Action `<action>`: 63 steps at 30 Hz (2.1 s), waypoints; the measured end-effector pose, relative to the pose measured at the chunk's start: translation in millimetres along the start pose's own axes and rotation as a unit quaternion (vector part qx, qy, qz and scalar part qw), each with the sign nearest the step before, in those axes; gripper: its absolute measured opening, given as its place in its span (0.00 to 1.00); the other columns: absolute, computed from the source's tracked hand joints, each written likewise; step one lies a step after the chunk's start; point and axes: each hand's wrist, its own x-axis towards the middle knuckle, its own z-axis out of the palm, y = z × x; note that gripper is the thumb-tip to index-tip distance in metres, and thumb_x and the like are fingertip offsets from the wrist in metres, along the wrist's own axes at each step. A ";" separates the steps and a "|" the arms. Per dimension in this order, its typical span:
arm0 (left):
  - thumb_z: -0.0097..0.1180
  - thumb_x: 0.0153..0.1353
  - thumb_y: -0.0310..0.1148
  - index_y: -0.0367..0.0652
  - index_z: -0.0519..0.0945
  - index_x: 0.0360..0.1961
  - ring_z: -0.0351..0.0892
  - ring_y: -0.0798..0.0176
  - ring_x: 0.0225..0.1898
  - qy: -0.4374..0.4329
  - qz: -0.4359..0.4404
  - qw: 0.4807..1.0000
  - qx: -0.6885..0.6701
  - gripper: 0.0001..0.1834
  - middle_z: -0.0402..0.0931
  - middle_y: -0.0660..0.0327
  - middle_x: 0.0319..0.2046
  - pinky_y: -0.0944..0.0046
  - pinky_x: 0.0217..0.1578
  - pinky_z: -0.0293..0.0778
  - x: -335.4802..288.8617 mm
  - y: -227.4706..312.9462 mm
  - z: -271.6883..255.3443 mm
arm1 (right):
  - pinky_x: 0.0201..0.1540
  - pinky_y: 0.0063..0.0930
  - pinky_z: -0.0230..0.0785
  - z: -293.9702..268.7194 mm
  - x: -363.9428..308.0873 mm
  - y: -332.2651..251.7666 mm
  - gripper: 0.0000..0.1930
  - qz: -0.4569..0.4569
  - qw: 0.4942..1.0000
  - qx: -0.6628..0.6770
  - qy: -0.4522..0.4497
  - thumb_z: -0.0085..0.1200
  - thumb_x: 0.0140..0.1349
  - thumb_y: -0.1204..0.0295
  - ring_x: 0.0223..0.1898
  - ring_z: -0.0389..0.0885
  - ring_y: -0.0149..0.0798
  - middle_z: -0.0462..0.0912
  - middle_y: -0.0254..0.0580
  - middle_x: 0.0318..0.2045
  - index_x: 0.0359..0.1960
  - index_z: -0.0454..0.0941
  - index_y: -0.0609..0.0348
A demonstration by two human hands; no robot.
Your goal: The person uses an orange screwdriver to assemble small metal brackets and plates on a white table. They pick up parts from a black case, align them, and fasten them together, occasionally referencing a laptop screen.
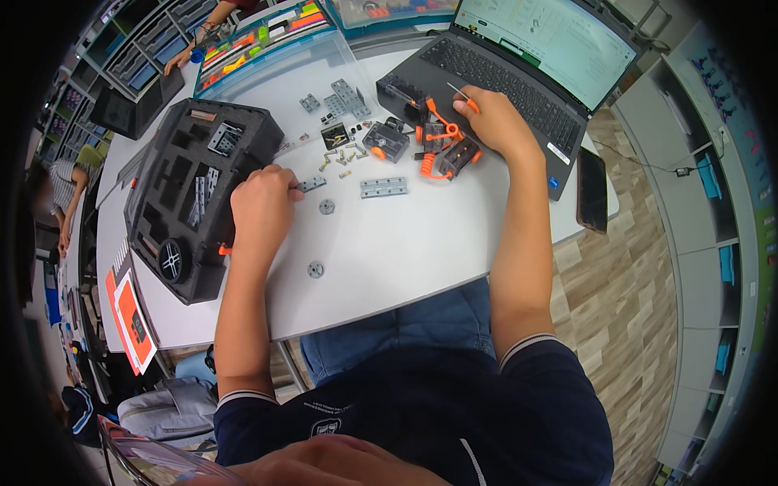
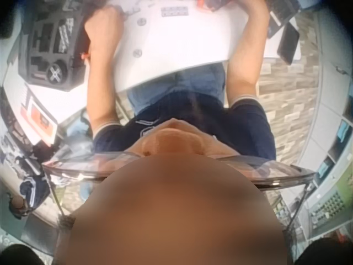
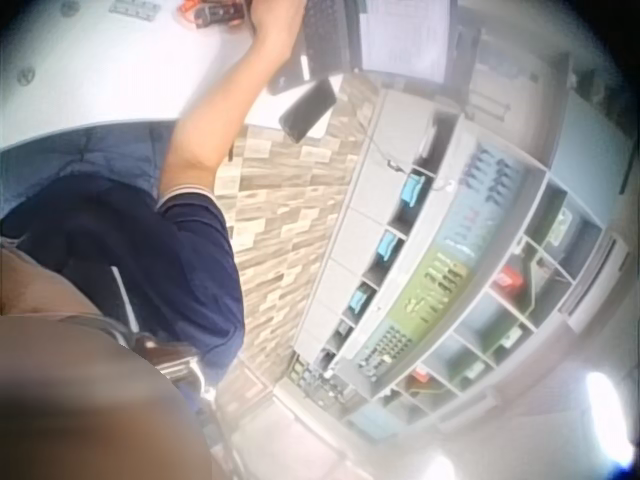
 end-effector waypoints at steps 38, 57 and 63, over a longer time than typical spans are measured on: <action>0.65 0.57 0.36 0.44 0.85 0.29 0.79 0.57 0.36 0.083 -0.002 0.997 -0.010 0.07 0.82 0.64 0.31 0.58 0.34 0.76 2.5 13.0 5.7 | 0.33 0.29 0.77 48.8 -19.4 -88.6 0.17 -0.329 0.904 0.149 0.228 0.57 0.65 0.75 0.32 0.87 0.39 0.88 0.40 0.37 0.56 0.79 0.48; 0.69 0.53 0.32 0.43 0.82 0.31 0.73 0.58 0.28 0.262 0.263 0.918 -0.138 0.08 0.75 0.63 0.23 0.59 0.30 0.67 3.4 29.8 -5.3 | 0.25 0.35 0.70 86.5 -44.4 -105.1 0.07 -0.409 0.905 0.102 0.057 0.62 0.51 0.73 0.22 0.79 0.45 0.79 0.38 0.21 0.33 0.81 0.55; 0.69 0.54 0.30 0.42 0.76 0.21 0.66 0.60 0.18 0.268 0.208 0.929 -0.151 0.12 0.69 0.62 0.15 0.59 0.20 0.61 4.0 30.5 -6.6 | 0.24 0.34 0.70 82.2 -42.6 -104.9 0.06 -0.402 0.905 0.103 0.100 0.63 0.51 0.74 0.21 0.79 0.43 0.80 0.39 0.20 0.32 0.83 0.54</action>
